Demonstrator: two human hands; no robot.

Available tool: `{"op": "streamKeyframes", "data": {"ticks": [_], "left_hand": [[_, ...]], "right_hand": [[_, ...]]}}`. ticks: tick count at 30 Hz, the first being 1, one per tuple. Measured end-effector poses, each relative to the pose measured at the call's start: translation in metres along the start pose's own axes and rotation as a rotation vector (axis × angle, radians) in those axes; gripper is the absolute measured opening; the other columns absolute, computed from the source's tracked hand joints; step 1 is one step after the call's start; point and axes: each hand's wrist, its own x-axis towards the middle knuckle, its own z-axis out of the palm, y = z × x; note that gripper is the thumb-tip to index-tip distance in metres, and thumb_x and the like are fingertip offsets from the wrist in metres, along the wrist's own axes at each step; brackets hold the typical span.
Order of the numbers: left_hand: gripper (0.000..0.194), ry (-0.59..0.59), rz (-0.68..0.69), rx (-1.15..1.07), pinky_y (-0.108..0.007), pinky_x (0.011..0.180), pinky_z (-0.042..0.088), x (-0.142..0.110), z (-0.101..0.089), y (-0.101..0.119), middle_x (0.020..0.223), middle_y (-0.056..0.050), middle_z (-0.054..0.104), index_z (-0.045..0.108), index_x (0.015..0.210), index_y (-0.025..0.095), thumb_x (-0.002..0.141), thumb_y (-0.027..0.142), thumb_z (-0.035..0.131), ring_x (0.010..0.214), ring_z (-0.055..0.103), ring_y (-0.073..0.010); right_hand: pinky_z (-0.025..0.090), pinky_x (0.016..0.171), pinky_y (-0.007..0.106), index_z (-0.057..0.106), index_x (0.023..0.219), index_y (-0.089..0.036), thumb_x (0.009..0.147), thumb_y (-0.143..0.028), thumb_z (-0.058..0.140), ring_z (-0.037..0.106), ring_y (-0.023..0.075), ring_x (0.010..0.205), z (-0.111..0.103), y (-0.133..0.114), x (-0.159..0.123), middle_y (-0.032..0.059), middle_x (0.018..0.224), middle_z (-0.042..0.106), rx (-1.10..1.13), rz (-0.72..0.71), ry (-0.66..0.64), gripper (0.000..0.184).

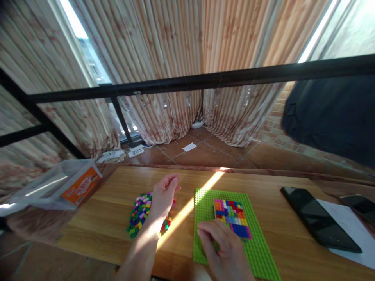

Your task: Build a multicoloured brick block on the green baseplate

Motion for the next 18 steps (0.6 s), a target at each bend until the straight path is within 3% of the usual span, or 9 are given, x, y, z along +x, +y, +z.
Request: {"op": "streamKeyframes", "data": {"ticks": [4, 10, 18], "left_hand": [[0.028, 0.146, 0.016, -0.053, -0.022, 0.066, 0.052, 0.009, -0.021, 0.006, 0.083, -0.005, 0.068, 0.067, 0.098, 0.015, 0.077, 0.033, 0.060, 0.072, 0.063, -0.0119], [0.031, 0.261, 0.009, -0.151, -0.023, 0.066, 0.053, 0.010, -0.045, 0.018, 0.083, -0.005, 0.067, 0.067, 0.097, 0.013, 0.074, 0.034, 0.063, 0.073, 0.062, -0.0118], [0.033, 0.343, 0.004, -0.208, -0.024, 0.068, 0.053, 0.010, -0.068, 0.024, 0.079, -0.004, 0.067, 0.067, 0.091, 0.012, 0.070, 0.037, 0.067, 0.073, 0.063, -0.0122]], "right_hand": [[0.054, 0.065, 0.024, 0.066, 0.092, -0.025, 0.090, -0.021, 0.046, 0.066, 0.0150, 0.072, 0.029, -0.010, -0.008, 0.0032, 0.080, 0.070, -0.008, -0.171, -0.161, 0.021], [0.054, 0.070, 0.025, 0.065, 0.093, -0.025, 0.090, -0.021, 0.046, 0.066, 0.0154, 0.077, 0.049, -0.006, -0.014, 0.0032, 0.086, 0.068, -0.078, -0.147, -0.209, 0.020], [0.053, 0.071, 0.029, 0.064, 0.100, -0.026, 0.086, -0.018, 0.051, 0.063, 0.0179, 0.082, 0.088, -0.032, -0.019, 0.0033, 0.089, 0.066, -0.126, -0.229, -0.312, 0.021]]}}
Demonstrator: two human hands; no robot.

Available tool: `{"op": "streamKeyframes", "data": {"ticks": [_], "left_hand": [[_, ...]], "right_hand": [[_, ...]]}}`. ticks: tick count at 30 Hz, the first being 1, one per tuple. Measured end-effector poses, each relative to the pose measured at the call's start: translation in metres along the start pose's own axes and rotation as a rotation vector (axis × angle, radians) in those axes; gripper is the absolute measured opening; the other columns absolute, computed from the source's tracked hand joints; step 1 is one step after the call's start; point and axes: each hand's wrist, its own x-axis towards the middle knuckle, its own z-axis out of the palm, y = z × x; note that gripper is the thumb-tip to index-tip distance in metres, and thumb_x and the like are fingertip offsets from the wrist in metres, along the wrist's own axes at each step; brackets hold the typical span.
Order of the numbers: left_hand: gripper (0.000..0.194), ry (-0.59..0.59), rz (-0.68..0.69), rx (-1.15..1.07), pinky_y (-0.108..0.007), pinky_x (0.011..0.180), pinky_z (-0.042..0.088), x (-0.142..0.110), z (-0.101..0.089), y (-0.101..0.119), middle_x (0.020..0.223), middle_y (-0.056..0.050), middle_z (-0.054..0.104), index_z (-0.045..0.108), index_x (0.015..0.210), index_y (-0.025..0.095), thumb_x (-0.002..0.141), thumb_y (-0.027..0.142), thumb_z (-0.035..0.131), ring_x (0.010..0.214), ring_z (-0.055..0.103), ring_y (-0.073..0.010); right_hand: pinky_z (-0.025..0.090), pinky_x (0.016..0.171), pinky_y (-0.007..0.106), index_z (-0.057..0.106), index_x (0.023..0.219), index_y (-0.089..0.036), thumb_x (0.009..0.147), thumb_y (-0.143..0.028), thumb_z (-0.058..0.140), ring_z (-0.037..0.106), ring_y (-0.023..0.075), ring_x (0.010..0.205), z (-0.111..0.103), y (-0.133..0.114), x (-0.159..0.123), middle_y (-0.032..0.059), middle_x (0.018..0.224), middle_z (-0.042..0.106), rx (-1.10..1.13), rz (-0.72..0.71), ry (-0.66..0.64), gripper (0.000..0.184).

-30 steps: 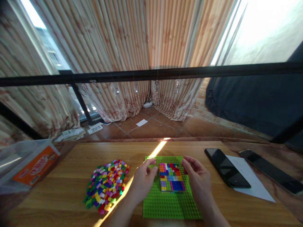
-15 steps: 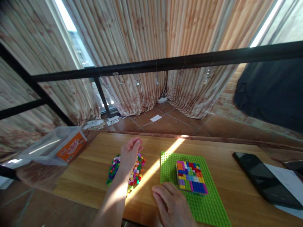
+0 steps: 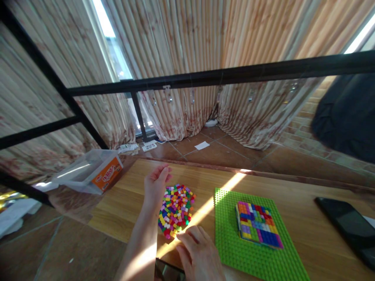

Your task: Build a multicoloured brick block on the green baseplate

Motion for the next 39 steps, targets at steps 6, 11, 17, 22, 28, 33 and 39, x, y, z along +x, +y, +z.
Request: {"op": "streamKeyframes", "data": {"ticks": [6, 11, 17, 22, 28, 33, 39], "left_hand": [[0.036, 0.006, -0.025, -0.011, -0.026, 0.070, 0.054, 0.002, -0.008, 0.001, 0.080, -0.005, 0.068, 0.067, 0.090, 0.013, 0.067, 0.040, 0.069, 0.076, 0.064, -0.0138], [0.035, 0.012, -0.024, -0.011, -0.026, 0.070, 0.054, 0.003, -0.012, 0.002, 0.080, -0.005, 0.068, 0.068, 0.091, 0.013, 0.067, 0.039, 0.069, 0.074, 0.064, -0.0135], [0.031, -0.004, -0.043, -0.008, -0.025, 0.069, 0.053, 0.003, -0.010, 0.002, 0.081, -0.004, 0.068, 0.068, 0.092, 0.012, 0.070, 0.033, 0.066, 0.071, 0.062, -0.0112], [0.028, 0.002, -0.039, -0.004, -0.024, 0.069, 0.053, 0.002, -0.009, 0.002, 0.079, -0.003, 0.067, 0.068, 0.090, 0.012, 0.070, 0.032, 0.065, 0.071, 0.061, -0.0112], [0.029, -0.005, -0.055, -0.017, -0.023, 0.068, 0.052, 0.001, -0.009, 0.004, 0.080, -0.004, 0.068, 0.067, 0.091, 0.012, 0.069, 0.032, 0.067, 0.071, 0.062, -0.0108], [0.028, -0.002, -0.053, -0.031, -0.022, 0.066, 0.051, 0.002, -0.009, 0.003, 0.077, -0.003, 0.068, 0.068, 0.089, 0.013, 0.068, 0.031, 0.067, 0.070, 0.062, -0.0108], [0.029, -0.003, -0.074, -0.004, -0.023, 0.067, 0.052, 0.003, -0.009, 0.001, 0.078, -0.003, 0.069, 0.069, 0.089, 0.013, 0.067, 0.031, 0.068, 0.069, 0.062, -0.0106]], "right_hand": [[0.052, 0.073, 0.032, 0.064, 0.105, -0.027, 0.083, -0.022, 0.056, 0.061, 0.0212, 0.088, 0.021, -0.002, 0.007, 0.0048, 0.096, 0.066, -0.080, 0.002, 0.040, 0.024], [0.051, 0.080, 0.033, 0.066, 0.102, -0.028, 0.085, -0.018, 0.052, 0.060, 0.0211, 0.094, 0.022, 0.000, 0.013, 0.0044, 0.102, 0.066, -0.069, 0.021, 0.034, 0.024], [0.051, 0.076, 0.033, 0.067, 0.091, -0.025, 0.090, -0.021, 0.047, 0.061, 0.0191, 0.085, 0.000, 0.012, 0.014, 0.0039, 0.090, 0.064, -0.063, 0.125, 0.055, 0.020], [0.050, 0.078, 0.032, 0.067, 0.093, -0.025, 0.089, -0.018, 0.047, 0.060, 0.0190, 0.087, -0.003, 0.007, 0.013, 0.0047, 0.093, 0.064, -0.063, 0.098, 0.040, 0.021], [0.047, 0.077, 0.027, 0.068, 0.099, -0.029, 0.089, -0.016, 0.047, 0.058, 0.0180, 0.092, 0.011, -0.010, 0.022, 0.0040, 0.101, 0.064, -0.073, 0.020, -0.110, 0.027], [0.044, 0.076, 0.027, 0.070, 0.089, -0.026, 0.088, -0.018, 0.052, 0.058, 0.0184, 0.090, 0.012, -0.011, 0.036, 0.0033, 0.095, 0.066, -0.212, -0.021, -0.202, 0.019], [0.045, 0.079, 0.031, 0.067, 0.085, -0.022, 0.082, -0.008, 0.054, 0.060, 0.0200, 0.087, 0.016, -0.006, 0.035, 0.0033, 0.090, 0.067, -0.314, -0.076, -0.192, 0.019]]}}
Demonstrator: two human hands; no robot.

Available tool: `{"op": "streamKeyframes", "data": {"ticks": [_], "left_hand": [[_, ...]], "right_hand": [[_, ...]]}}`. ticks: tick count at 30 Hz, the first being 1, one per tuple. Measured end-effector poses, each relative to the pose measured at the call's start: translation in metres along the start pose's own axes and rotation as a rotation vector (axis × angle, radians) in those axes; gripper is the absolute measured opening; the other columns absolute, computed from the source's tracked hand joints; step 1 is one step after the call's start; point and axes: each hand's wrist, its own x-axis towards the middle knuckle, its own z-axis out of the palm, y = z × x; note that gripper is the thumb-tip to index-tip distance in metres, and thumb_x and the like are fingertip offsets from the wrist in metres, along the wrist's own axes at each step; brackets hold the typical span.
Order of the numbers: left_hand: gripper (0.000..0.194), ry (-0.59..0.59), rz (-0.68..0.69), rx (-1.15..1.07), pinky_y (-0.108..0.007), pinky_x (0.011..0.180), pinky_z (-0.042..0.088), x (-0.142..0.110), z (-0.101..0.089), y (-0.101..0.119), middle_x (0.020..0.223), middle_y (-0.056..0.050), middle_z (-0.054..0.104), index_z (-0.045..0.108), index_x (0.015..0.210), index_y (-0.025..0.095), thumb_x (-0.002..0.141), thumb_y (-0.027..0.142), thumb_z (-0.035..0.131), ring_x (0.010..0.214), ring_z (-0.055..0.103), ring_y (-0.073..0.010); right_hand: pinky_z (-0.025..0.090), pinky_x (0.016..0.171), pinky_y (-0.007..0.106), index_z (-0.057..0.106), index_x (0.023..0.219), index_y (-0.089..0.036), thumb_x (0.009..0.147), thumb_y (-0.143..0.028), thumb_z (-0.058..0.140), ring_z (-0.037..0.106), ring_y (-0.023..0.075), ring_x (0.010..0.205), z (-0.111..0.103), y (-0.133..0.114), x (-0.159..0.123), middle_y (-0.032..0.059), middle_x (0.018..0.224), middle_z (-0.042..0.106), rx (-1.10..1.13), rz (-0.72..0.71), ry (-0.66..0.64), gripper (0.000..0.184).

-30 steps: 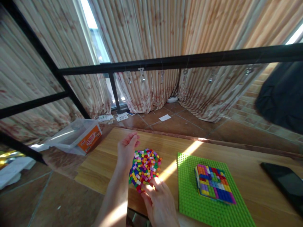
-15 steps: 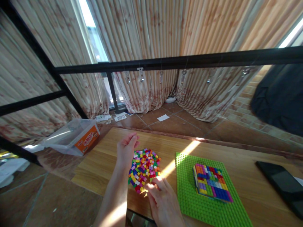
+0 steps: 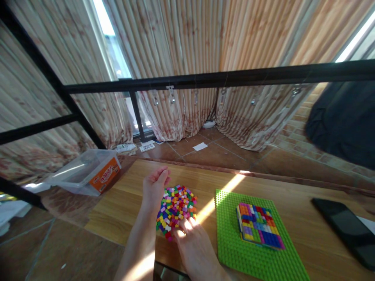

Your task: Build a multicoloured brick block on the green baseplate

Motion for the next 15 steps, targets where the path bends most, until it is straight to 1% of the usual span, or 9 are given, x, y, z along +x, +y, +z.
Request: {"op": "streamKeyframes", "data": {"ticks": [2, 4, 6, 8, 9, 10, 12, 14, 15], "left_hand": [[0.028, -0.009, -0.005, 0.012, -0.022, 0.067, 0.052, 0.001, 0.000, -0.001, 0.078, -0.003, 0.068, 0.068, 0.089, 0.013, 0.068, 0.030, 0.067, 0.070, 0.062, -0.0107], [0.027, -0.022, -0.003, 0.027, -0.022, 0.068, 0.052, 0.001, 0.001, -0.002, 0.079, -0.003, 0.068, 0.068, 0.090, 0.013, 0.069, 0.030, 0.066, 0.072, 0.063, -0.0112], [0.028, -0.043, 0.006, 0.053, -0.022, 0.068, 0.052, 0.000, 0.003, -0.004, 0.080, -0.004, 0.068, 0.068, 0.091, 0.013, 0.069, 0.030, 0.066, 0.074, 0.063, -0.0119], [0.029, -0.073, 0.019, 0.092, -0.022, 0.067, 0.052, -0.001, 0.006, -0.007, 0.081, -0.004, 0.069, 0.068, 0.092, 0.013, 0.070, 0.031, 0.066, 0.074, 0.064, -0.0126], [0.029, -0.091, 0.026, 0.113, -0.022, 0.066, 0.052, -0.002, 0.008, -0.009, 0.081, -0.005, 0.069, 0.068, 0.093, 0.013, 0.071, 0.032, 0.066, 0.073, 0.064, -0.0128], [0.030, -0.110, 0.031, 0.131, -0.023, 0.066, 0.052, -0.003, 0.010, -0.011, 0.081, -0.005, 0.069, 0.068, 0.094, 0.013, 0.071, 0.033, 0.065, 0.072, 0.064, -0.0129], [0.031, -0.153, 0.040, 0.154, -0.024, 0.066, 0.053, -0.006, 0.015, -0.016, 0.081, -0.005, 0.069, 0.068, 0.094, 0.013, 0.072, 0.034, 0.065, 0.071, 0.065, -0.0134], [0.030, -0.202, 0.049, 0.177, -0.024, 0.067, 0.053, -0.010, 0.021, -0.022, 0.081, -0.005, 0.070, 0.068, 0.095, 0.014, 0.073, 0.035, 0.064, 0.072, 0.065, -0.0142], [0.030, -0.226, 0.056, 0.196, -0.024, 0.066, 0.053, -0.012, 0.024, -0.024, 0.081, -0.005, 0.070, 0.068, 0.095, 0.015, 0.073, 0.035, 0.064, 0.072, 0.065, -0.0144]], "right_hand": [[0.046, 0.078, 0.031, 0.065, 0.083, -0.021, 0.082, -0.005, 0.051, 0.061, 0.0195, 0.084, 0.002, 0.001, -0.004, 0.0037, 0.087, 0.067, 0.011, 0.015, 0.053, 0.021], [0.047, 0.076, 0.031, 0.064, 0.083, -0.019, 0.080, -0.004, 0.050, 0.061, 0.0198, 0.082, -0.001, 0.002, -0.008, 0.0047, 0.085, 0.067, 0.031, 0.029, 0.112, 0.021], [0.048, 0.072, 0.030, 0.062, 0.085, -0.019, 0.081, -0.006, 0.048, 0.061, 0.0194, 0.080, -0.012, 0.005, -0.014, 0.0047, 0.084, 0.067, 0.089, 0.045, 0.145, 0.019], [0.048, 0.067, 0.027, 0.060, 0.084, -0.020, 0.085, -0.010, 0.045, 0.061, 0.0173, 0.075, -0.031, 0.011, -0.021, 0.0033, 0.080, 0.066, 0.182, 0.087, 0.150, 0.018], [0.048, 0.066, 0.026, 0.059, 0.082, -0.021, 0.087, -0.013, 0.043, 0.061, 0.0158, 0.073, -0.043, 0.016, -0.025, 0.0024, 0.078, 0.065, 0.231, 0.133, 0.152, 0.018], [0.048, 0.064, 0.025, 0.058, 0.080, -0.021, 0.087, -0.015, 0.043, 0.061, 0.0148, 0.070, -0.054, 0.023, -0.031, 0.0016, 0.076, 0.065, 0.267, 0.184, 0.185, 0.018], [0.048, 0.061, 0.024, 0.060, 0.080, -0.023, 0.087, -0.023, 0.047, 0.061, 0.0139, 0.067, -0.076, 0.041, -0.044, 0.0005, 0.076, 0.066, 0.343, 0.343, 0.235, 0.015], [0.049, 0.063, 0.024, 0.063, 0.082, -0.024, 0.083, -0.032, 0.053, 0.063, 0.0150, 0.069, -0.094, 0.065, -0.060, 0.0010, 0.078, 0.068, 0.437, 0.520, 0.361, 0.013], [0.050, 0.063, 0.024, 0.065, 0.082, -0.024, 0.081, -0.037, 0.055, 0.064, 0.0162, 0.070, -0.101, 0.078, -0.069, 0.0018, 0.080, 0.069, 0.495, 0.617, 0.458, 0.016]]}}
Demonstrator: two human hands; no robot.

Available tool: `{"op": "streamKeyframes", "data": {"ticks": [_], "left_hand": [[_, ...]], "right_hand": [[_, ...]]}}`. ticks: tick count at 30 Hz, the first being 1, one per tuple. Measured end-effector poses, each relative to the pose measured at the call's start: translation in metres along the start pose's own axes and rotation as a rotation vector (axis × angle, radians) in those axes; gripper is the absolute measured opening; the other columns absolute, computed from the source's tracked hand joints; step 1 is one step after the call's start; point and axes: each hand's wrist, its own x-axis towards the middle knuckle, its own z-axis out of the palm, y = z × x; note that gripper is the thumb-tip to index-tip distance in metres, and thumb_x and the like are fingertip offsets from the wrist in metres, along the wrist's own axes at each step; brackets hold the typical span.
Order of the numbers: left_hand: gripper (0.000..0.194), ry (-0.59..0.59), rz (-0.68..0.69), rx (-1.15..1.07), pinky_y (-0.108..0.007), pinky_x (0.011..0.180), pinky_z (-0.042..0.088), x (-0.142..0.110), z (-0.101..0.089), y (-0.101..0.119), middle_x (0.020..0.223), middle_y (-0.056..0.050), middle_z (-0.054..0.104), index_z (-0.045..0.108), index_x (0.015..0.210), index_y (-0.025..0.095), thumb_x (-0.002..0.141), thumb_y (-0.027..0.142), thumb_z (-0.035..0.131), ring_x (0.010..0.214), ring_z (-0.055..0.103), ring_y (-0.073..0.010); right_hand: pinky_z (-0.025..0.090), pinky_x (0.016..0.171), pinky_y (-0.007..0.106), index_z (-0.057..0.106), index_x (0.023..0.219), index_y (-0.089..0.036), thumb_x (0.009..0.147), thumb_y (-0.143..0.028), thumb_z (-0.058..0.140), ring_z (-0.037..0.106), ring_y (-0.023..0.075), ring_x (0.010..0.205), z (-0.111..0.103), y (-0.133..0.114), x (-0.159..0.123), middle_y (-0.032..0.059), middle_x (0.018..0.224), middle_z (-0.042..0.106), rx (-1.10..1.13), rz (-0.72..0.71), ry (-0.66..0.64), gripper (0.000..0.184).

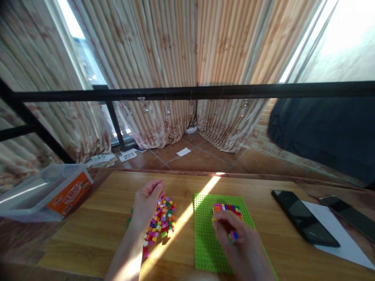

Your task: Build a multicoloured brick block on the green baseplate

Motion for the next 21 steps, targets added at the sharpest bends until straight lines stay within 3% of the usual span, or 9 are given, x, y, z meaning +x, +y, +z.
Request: {"op": "streamKeyframes", "data": {"ticks": [3, 5, 12, 17, 21], "left_hand": [[0.029, -0.077, 0.002, 0.093, -0.023, 0.063, 0.051, -0.008, 0.015, -0.003, 0.081, -0.005, 0.070, 0.068, 0.096, 0.016, 0.075, 0.035, 0.061, 0.068, 0.065, -0.0141], [0.029, -0.137, -0.008, 0.163, -0.023, 0.062, 0.051, -0.016, 0.028, -0.005, 0.082, -0.006, 0.071, 0.068, 0.097, 0.016, 0.076, 0.034, 0.060, 0.066, 0.064, -0.0141], [0.027, -0.376, -0.005, 0.291, -0.023, 0.060, 0.046, -0.046, 0.074, -0.011, 0.078, -0.003, 0.069, 0.068, 0.096, 0.017, 0.080, 0.032, 0.053, 0.068, 0.062, -0.0152], [0.026, -0.434, 0.065, 0.412, -0.024, 0.062, 0.045, -0.058, 0.090, -0.008, 0.081, -0.003, 0.069, 0.068, 0.097, 0.018, 0.081, 0.030, 0.051, 0.066, 0.060, -0.0139], [0.029, -0.468, 0.041, 0.424, -0.026, 0.065, 0.046, -0.061, 0.097, -0.008, 0.084, -0.004, 0.069, 0.067, 0.102, 0.017, 0.079, 0.027, 0.053, 0.069, 0.061, -0.0153]], "right_hand": [[0.050, 0.057, 0.025, 0.067, 0.080, -0.021, 0.069, -0.047, 0.064, 0.063, 0.0183, 0.067, -0.032, 0.029, 0.008, 0.0041, 0.075, 0.069, 0.206, 0.220, 0.210, 0.029], [0.048, 0.053, 0.024, 0.068, 0.077, -0.019, 0.062, -0.050, 0.070, 0.059, 0.0165, 0.061, -0.043, 0.046, 0.012, 0.0031, 0.068, 0.066, 0.296, 0.309, 0.265, 0.034], [0.041, 0.051, 0.023, 0.067, 0.073, -0.017, 0.055, -0.051, 0.076, 0.051, 0.0122, 0.057, -0.042, 0.067, 0.025, 0.0004, 0.064, 0.062, 0.450, 0.396, 0.216, 0.039], [0.040, 0.053, 0.023, 0.068, 0.074, -0.016, 0.058, -0.049, 0.077, 0.051, 0.0118, 0.059, -0.036, 0.073, 0.029, 0.0001, 0.067, 0.063, 0.543, 0.405, 0.134, 0.037], [0.042, 0.056, 0.024, 0.068, 0.077, -0.016, 0.060, -0.047, 0.077, 0.055, 0.0130, 0.062, -0.032, 0.079, 0.028, 0.0010, 0.071, 0.065, 0.653, 0.476, 0.068, 0.037]]}}
